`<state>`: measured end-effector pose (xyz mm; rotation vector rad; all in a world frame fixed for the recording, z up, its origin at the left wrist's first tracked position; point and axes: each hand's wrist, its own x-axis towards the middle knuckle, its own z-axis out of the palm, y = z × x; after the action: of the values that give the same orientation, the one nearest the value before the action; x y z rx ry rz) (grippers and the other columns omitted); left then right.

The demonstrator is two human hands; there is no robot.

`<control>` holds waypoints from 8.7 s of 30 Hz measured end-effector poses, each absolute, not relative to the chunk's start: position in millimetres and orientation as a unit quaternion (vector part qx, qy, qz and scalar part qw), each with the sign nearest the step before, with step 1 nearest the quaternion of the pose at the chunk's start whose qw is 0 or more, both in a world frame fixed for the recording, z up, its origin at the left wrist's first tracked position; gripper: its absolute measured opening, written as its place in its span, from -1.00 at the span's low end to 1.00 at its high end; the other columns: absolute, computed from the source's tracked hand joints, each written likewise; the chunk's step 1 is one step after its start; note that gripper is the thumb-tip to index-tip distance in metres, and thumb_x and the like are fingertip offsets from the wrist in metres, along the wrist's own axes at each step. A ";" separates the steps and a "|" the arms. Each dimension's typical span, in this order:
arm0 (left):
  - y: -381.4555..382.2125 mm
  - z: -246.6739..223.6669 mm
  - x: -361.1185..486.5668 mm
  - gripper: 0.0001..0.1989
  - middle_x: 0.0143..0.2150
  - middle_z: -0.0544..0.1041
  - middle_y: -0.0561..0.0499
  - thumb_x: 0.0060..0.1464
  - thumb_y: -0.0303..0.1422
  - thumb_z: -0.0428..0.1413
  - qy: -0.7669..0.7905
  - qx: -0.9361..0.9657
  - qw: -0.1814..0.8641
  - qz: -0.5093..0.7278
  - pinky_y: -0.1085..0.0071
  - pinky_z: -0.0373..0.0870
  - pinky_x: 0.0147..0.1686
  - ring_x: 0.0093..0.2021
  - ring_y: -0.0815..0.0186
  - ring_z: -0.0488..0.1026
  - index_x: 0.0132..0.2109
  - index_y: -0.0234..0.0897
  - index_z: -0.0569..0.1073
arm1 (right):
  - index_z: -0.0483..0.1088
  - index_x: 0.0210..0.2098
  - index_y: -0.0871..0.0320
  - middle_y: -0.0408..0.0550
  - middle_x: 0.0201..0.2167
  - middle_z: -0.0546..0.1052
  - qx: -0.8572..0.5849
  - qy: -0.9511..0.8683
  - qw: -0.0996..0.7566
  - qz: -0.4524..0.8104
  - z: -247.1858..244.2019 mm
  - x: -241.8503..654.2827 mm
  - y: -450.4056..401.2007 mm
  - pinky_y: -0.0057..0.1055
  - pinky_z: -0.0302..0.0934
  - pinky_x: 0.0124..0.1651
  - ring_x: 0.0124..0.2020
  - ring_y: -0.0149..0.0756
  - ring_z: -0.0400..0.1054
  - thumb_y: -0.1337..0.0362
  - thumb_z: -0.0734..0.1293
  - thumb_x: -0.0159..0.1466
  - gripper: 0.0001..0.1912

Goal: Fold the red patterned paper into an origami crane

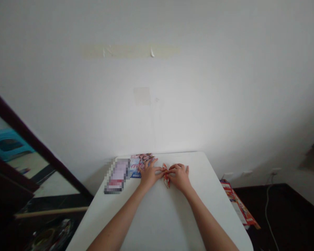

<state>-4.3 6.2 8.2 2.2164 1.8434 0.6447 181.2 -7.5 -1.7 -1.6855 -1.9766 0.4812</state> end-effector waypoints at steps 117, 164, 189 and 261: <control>-1.9 4.5 -4.9 -0.87 0.25 0.41 0.01 0.10 -0.24 0.28 0.584 0.759 0.111 0.266 -0.47 -0.21 0.29 0.30 0.02 0.23 -0.16 0.05 0.62 | 0.59 -0.37 -0.02 -0.05 0.04 0.47 -0.693 -0.672 0.234 0.119 -3.6 196.0 -0.8 0.40 -0.28 0.30 0.22 0.03 0.13 0.07 0.41 0.23 -0.83; -1.2 1.6 -11.0 -0.86 0.29 0.41 0.05 0.12 -0.16 0.25 0.533 0.800 0.117 0.250 -0.45 -0.34 0.32 0.36 -0.04 0.13 -0.17 0.08 0.65 | 0.56 -0.19 -0.06 -0.03 0.03 0.43 -0.684 -0.676 0.260 0.088 -4.4 180.7 -12.7 0.38 -0.27 0.32 0.22 0.02 0.15 0.06 0.38 0.27 -0.81; -4.7 5.1 -6.1 -0.88 0.30 0.39 0.04 0.12 -0.21 0.26 0.559 0.784 0.049 0.263 -0.42 -0.27 0.34 0.36 -0.04 0.13 -0.18 0.04 0.67 | 0.52 -0.12 -0.10 -0.05 0.04 0.43 -0.653 -0.706 0.255 0.100 -6.5 175.8 -13.9 0.34 -0.25 0.33 0.22 0.00 0.15 0.07 0.40 0.26 -0.79; -6.3 8.6 -12.7 -0.64 0.48 0.13 0.16 0.15 0.00 0.16 0.585 0.784 0.020 0.206 -0.41 -0.43 0.33 0.45 -0.10 -0.03 0.10 0.28 0.53 | 0.54 -0.15 -0.13 -0.10 0.10 0.42 -0.648 -0.709 0.243 0.135 -5.4 179.7 -10.5 0.37 -0.34 0.34 0.26 -0.02 0.14 0.10 0.43 0.22 -0.81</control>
<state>-12.7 -6.3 8.6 2.4335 1.8151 0.6401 179.7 -10.5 -5.4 -1.7713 -1.9384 0.3688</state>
